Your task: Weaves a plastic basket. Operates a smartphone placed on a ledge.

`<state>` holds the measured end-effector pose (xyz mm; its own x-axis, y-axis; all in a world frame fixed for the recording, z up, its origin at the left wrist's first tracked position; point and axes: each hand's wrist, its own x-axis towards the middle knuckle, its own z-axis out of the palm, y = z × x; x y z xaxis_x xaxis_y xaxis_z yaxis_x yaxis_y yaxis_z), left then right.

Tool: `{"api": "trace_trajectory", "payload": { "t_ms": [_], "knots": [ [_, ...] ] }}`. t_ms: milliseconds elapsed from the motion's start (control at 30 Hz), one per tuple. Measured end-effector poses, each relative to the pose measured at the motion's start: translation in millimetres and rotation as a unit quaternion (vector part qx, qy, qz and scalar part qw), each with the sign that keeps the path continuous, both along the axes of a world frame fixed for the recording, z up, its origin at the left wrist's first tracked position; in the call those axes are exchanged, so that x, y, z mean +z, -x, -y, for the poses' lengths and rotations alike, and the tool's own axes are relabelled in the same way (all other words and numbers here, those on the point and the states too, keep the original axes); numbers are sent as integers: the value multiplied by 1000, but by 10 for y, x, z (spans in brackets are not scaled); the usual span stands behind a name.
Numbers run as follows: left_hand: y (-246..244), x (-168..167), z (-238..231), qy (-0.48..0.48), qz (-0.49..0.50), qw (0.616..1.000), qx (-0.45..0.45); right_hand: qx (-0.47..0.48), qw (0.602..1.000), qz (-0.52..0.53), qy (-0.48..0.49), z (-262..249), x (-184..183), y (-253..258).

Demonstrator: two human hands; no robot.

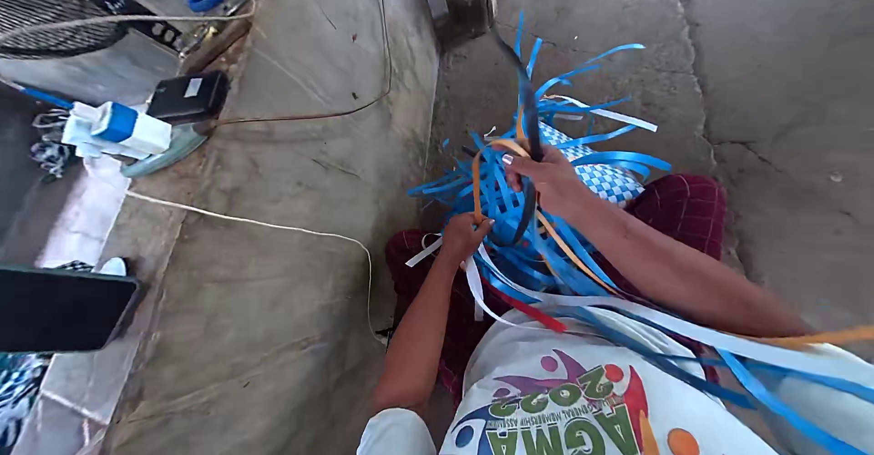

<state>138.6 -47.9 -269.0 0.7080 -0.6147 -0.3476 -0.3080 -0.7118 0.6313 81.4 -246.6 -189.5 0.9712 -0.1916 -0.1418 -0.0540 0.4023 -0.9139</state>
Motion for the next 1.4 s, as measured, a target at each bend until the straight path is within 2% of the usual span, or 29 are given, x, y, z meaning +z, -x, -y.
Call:
{"api": "trace_trajectory", "payload": {
  "t_ms": [67, 167, 233, 333, 433, 533, 633, 700, 767, 800, 867, 967, 1100, 1200, 1233, 1300, 1367, 1400],
  "knots": [
    [7, 24, 39, -15, -14, 1000, 24, 17, 998, 0, 64, 33, -131, -27],
    [0, 121, 84, -38, -74, 996, 36, 119, 953, -146, 237, -12, -576, 35],
    [-28, 214, 107, -55, -90, 994, 29, 128, 939, -175, 266, -87, -763, 164],
    [-62, 305, 142, -59, -102, 993, 32, 82, 955, -161, 236, -226, -804, 442],
    [-128, 299, 270, -89, -88, 992, 15, 88, 955, -182, 218, -250, -840, 547],
    [-169, 262, 339, -138, -96, 986, 8, 46, 972, -182, 142, -102, -575, 479],
    [-161, 167, 349, -146, -68, 986, 31, -9, 983, -130, 126, 4, -445, 478],
    [-157, 153, 366, -153, -59, 986, 27, 24, 974, -177, 140, -32, -619, 560],
    [-165, 151, 355, -148, -75, 986, 11, 123, 948, -275, 105, -78, -854, 656],
    [-170, 155, 337, -142, -85, 986, -4, 141, 938, -305, 83, -107, -898, 662],
    [-174, 155, 297, -120, -102, 987, -32, 134, 941, -309, 43, -86, -714, 540],
    [-156, 122, 241, -99, -115, 987, -45, 73, 969, -236, 24, 43, -244, 214],
    [-141, 129, 230, -82, -103, 991, 7, -29, 998, -53, 1, 279, 444, -49],
    [-144, 107, 230, -78, -105, 991, 33, -51, 994, 98, -25, 500, 729, -43],
    [-148, 96, 230, -80, -106, 990, 38, -44, 995, 93, -10, 519, 670, -27],
    [-166, 97, 261, -101, -100, 989, 30, 16, 992, -59, 112, 436, 302, 22],
    [-164, 128, 310, -130, -98, 986, 18, 131, 941, -227, 214, 259, -315, 7],
    [-150, 149, 316, -135, -100, 986, 20, 164, 926, -253, 227, 173, -594, -5]
  ]
}}
